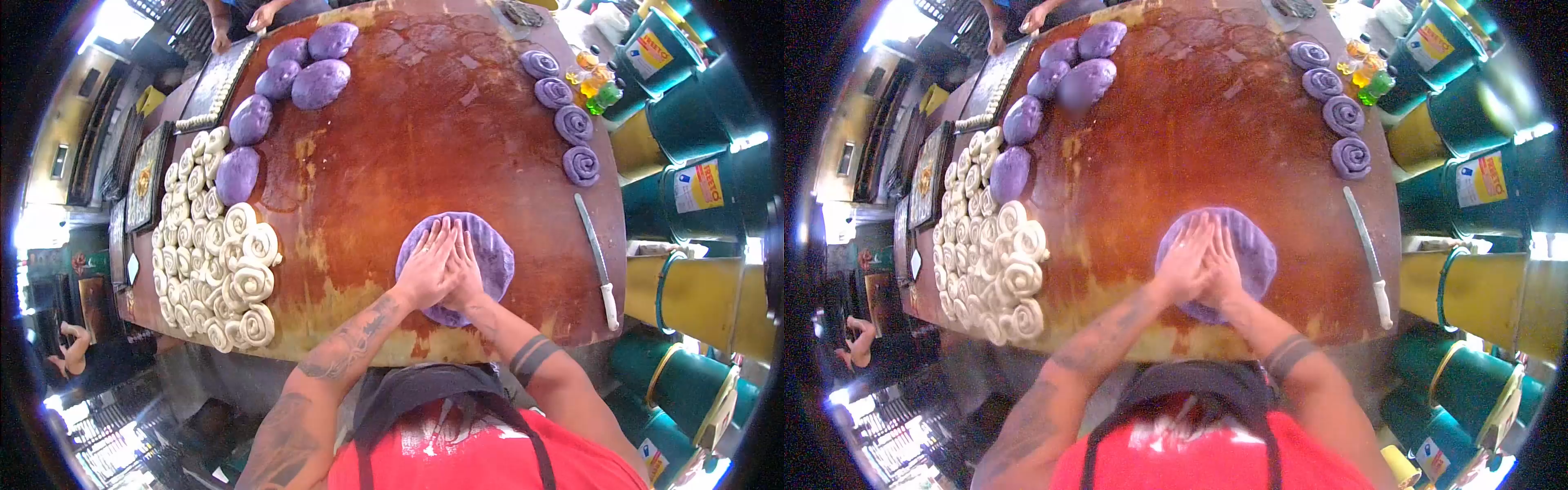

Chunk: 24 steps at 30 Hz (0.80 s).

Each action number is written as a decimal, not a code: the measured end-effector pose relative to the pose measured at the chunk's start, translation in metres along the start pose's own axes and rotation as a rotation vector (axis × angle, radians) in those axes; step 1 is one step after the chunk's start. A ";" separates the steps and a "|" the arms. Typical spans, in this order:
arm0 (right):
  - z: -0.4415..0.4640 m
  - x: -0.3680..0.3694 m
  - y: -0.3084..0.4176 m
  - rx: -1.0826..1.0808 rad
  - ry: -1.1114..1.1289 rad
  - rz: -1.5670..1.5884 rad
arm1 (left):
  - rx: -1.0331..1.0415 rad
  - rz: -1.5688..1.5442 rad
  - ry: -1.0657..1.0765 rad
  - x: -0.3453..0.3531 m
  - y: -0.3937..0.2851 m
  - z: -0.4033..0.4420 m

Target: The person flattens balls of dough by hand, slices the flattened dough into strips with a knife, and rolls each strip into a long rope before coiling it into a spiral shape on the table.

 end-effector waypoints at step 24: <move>-0.075 0.058 0.047 0.058 0.077 -0.184 | 0.235 0.165 0.148 0.020 -0.017 -0.096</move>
Point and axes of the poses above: each hand's wrist, its own z-axis towards the middle knuckle, its own x-axis out of the palm, y = z × x, the point moved 9 cm from there along z, towards the middle knuckle, and after that the axes turned 9 degrees about z, right-handed, at the moved point
